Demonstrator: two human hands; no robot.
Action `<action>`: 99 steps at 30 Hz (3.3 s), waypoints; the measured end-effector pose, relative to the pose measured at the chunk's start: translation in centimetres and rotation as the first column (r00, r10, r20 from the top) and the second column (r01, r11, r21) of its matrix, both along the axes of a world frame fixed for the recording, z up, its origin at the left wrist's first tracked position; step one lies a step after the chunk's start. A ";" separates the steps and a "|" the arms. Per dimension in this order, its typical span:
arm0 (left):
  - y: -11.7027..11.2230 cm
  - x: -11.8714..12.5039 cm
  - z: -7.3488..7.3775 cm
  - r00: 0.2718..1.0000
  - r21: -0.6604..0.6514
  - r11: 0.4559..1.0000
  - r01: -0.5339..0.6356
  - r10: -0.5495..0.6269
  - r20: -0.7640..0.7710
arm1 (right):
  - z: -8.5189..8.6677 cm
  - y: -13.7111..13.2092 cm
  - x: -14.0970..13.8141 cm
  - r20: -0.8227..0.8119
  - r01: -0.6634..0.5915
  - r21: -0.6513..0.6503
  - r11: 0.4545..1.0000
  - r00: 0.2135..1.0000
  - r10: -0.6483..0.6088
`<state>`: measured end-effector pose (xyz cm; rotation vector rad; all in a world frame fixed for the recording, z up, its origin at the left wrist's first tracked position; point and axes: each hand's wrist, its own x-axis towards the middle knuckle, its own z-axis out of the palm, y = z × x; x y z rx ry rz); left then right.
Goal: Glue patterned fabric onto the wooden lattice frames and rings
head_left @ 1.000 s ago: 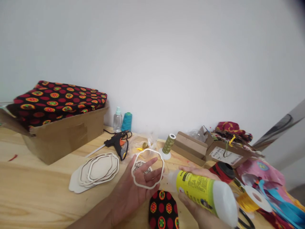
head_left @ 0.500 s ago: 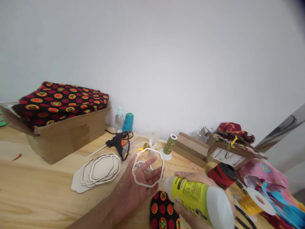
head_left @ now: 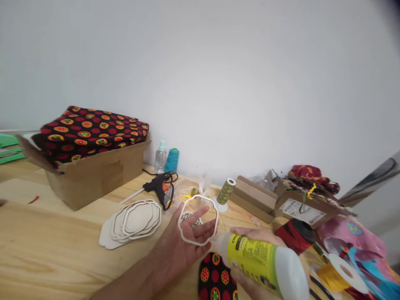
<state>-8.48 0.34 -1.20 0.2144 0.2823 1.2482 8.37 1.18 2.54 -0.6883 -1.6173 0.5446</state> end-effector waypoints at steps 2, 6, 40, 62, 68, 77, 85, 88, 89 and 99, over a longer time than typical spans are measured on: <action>0.0 0.0 0.0 1.000 -0.006 1.000 -0.001 0.001 0.007 | -0.1 0.1 0.0 -0.012 -0.031 0.031 0.999 0.999 0.031; 0.1 0.1 0.2 1.000 -0.027 1.000 -0.003 0.003 0.015 | -0.2 0.5 0.5 -0.022 -0.079 0.052 0.995 0.997 0.081; 0.1 0.9 0.4 0.997 -0.060 0.995 -0.081 0.081 0.001 | -0.7 0.3 -0.6 -0.036 -0.213 0.022 0.977 0.976 0.214; -0.4 1.5 0.5 0.996 -0.087 0.992 -0.089 0.086 -0.037 | -1.1 0.2 -1.2 0.027 -0.211 0.036 0.977 0.977 0.210; -0.5 1.6 0.9 0.993 -0.106 0.988 -0.116 0.111 -0.052 | -1.1 0.0 -1.4 0.000 -0.209 0.017 0.978 0.978 0.209; -0.4 1.8 0.3 0.995 -0.089 0.992 -0.090 0.086 -0.051 | -0.9 0.0 -1.7 -0.044 -0.231 0.030 0.972 0.972 0.233; -0.3 1.9 -0.6 0.997 -0.060 0.996 -0.071 0.071 -0.016 | -1.1 0.0 -2.0 -0.110 -0.278 0.010 0.960 0.954 0.278; -0.2 1.9 -0.9 0.998 -0.057 0.996 -0.067 0.067 0.001 | -1.2 0.0 -2.0 -0.107 -0.273 0.018 0.962 0.956 0.273; -0.2 1.9 -1.0 0.998 -0.057 0.996 -0.066 0.066 0.004 | -1.2 -0.1 -2.0 -0.106 -0.264 0.021 0.964 0.959 0.265; -0.4 2.2 -0.9 1.000 -0.044 0.999 0.004 -0.003 0.031 | -2.5 1.3 -0.9 -0.142 -0.117 -0.110 0.987 0.985 0.101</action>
